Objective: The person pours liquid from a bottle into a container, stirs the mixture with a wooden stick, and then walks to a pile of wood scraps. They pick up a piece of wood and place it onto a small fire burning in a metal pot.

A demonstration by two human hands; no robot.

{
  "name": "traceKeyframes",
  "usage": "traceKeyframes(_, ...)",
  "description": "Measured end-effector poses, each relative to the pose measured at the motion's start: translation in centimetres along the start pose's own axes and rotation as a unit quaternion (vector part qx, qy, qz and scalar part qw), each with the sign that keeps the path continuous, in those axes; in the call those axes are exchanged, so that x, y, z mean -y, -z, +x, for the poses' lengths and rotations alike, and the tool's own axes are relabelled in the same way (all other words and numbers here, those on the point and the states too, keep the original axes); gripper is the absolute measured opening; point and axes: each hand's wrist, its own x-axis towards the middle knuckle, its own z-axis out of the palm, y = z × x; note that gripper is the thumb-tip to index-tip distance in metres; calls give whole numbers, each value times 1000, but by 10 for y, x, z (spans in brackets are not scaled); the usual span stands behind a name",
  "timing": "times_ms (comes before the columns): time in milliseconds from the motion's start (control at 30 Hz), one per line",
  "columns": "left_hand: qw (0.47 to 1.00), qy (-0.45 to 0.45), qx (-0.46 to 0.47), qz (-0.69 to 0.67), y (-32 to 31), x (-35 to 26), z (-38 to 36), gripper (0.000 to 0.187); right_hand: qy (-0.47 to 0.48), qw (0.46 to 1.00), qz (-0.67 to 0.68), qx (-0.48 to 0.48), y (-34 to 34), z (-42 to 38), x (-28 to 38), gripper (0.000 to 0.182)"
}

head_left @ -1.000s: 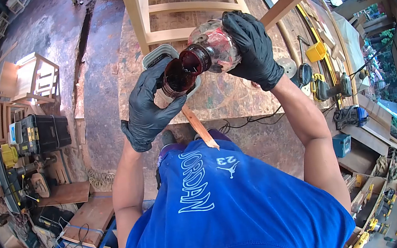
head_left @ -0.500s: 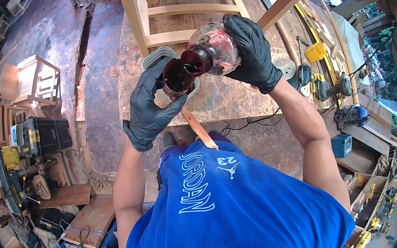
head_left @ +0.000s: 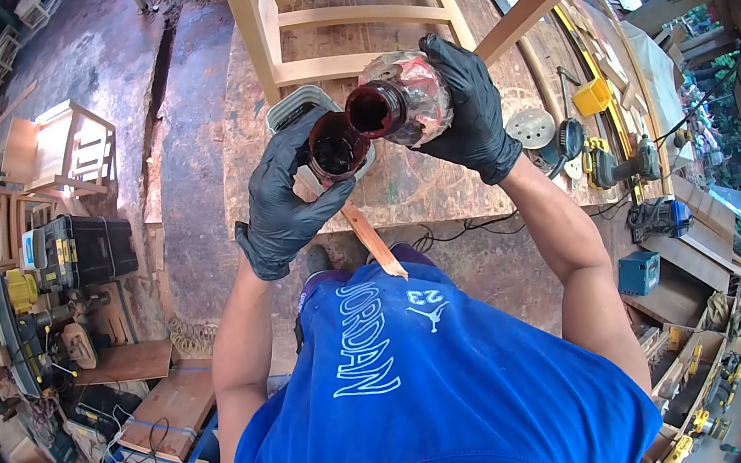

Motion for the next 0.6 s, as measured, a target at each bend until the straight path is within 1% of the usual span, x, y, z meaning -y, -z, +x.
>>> traceKeyframes(200, 1000, -9, 4, 17, 2, -3, 0, 70, 22, 1000, -9, -13, 0, 0, -2, 116)
traceKeyframes(367, 1000, 4, 4, 9, 3, -3, 0, 68, 26, 999, -35, 6, 2, 5, -3, 115)
traceKeyframes(600, 1000, 6, 12, 1, 7, -2, -1, 71, 52, 998, -44, -2, 5, 13, -1, 113)
